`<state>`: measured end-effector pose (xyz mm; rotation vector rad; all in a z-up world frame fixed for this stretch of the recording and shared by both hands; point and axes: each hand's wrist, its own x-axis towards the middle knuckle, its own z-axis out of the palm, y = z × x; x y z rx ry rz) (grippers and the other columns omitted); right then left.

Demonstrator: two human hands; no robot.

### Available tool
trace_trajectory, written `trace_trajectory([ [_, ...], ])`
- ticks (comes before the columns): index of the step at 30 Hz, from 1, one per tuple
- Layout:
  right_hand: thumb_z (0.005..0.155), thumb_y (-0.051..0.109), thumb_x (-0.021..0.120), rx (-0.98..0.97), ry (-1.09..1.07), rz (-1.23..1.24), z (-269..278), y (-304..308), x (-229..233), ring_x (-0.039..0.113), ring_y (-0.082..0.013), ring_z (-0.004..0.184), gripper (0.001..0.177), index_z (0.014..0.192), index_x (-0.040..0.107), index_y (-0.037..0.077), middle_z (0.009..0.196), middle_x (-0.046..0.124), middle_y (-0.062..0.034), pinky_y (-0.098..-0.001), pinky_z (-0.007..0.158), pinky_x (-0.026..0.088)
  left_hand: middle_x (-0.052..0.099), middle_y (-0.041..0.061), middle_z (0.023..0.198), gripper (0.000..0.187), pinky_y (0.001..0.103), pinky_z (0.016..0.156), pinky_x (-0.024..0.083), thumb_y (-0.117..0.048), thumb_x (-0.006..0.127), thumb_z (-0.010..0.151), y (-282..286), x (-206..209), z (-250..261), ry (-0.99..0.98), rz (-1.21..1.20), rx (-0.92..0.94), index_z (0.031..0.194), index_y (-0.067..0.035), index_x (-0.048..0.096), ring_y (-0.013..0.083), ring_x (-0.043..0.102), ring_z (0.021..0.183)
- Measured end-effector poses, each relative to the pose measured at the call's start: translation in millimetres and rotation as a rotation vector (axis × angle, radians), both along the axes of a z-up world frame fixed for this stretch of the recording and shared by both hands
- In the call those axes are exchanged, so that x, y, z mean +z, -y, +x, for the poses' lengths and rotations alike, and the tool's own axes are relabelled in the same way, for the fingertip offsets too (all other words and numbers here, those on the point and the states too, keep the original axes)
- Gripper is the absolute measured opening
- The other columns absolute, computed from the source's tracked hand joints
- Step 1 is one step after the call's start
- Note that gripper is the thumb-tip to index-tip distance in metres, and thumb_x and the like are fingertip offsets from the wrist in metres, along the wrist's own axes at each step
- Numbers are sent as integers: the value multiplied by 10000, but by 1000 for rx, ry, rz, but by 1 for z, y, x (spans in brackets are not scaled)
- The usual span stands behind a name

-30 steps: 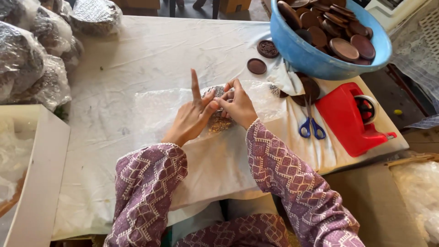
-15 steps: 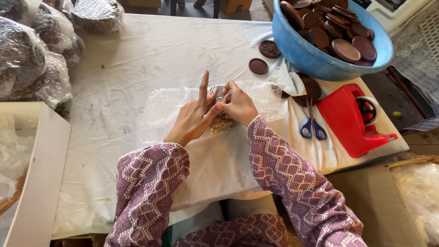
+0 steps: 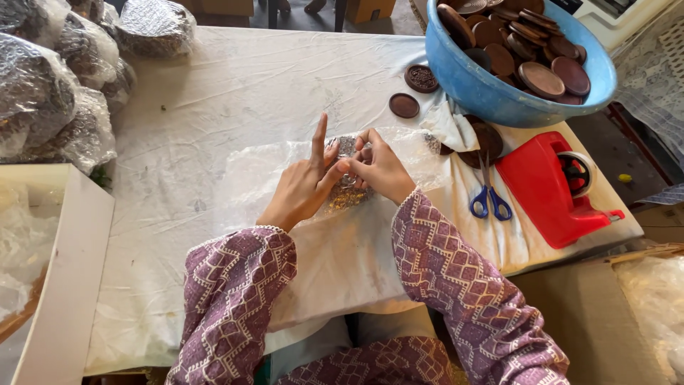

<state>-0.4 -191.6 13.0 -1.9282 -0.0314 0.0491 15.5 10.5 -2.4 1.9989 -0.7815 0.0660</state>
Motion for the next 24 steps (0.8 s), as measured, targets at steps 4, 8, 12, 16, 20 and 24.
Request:
trace_trajectory([
  [4,904,126,734,28,42,-11,-9,-4,0,622,-84,581,345,1042,420,85,761,643,-13,-238,499,507,677,212,1340,821,513,843,552,-562,369,1061,-1,-3,1,27,-7,12,1640,-155,-46,458,692,1037],
  [8,904,120,755,-24,24,-160,-22,-16,15,631,-90,586,337,1017,439,81,737,663,-25,-243,511,505,732,189,1229,717,510,814,554,-470,353,1081,2,-1,1,-18,55,56,1630,-155,16,432,719,971],
  [12,888,86,741,-15,-4,-59,-25,-13,16,627,-88,573,337,1010,427,86,737,654,-23,-245,496,513,746,188,1176,661,517,780,553,-412,325,1070,2,-3,0,-4,87,83,1612,-131,70,432,720,915],
  [16,913,94,754,-50,91,37,-24,-12,20,623,-76,578,349,1008,418,81,760,657,-19,-222,493,496,740,203,1207,613,525,797,558,-443,307,1122,3,-13,5,91,-48,45,1592,-113,93,441,710,962],
  [20,941,101,740,-93,147,44,-18,-21,24,594,-83,554,335,1017,415,73,729,630,-40,-221,459,430,741,219,1202,669,523,771,556,-515,282,1120,1,-4,2,57,-66,33,1614,-114,75,456,707,928],
  [24,909,112,748,-182,169,-31,-14,-31,22,659,-55,602,348,1013,418,78,763,659,-21,-211,484,548,760,228,1007,854,505,686,542,-621,242,1024,1,9,-3,-126,7,85,1623,-97,-66,436,724,767],
])
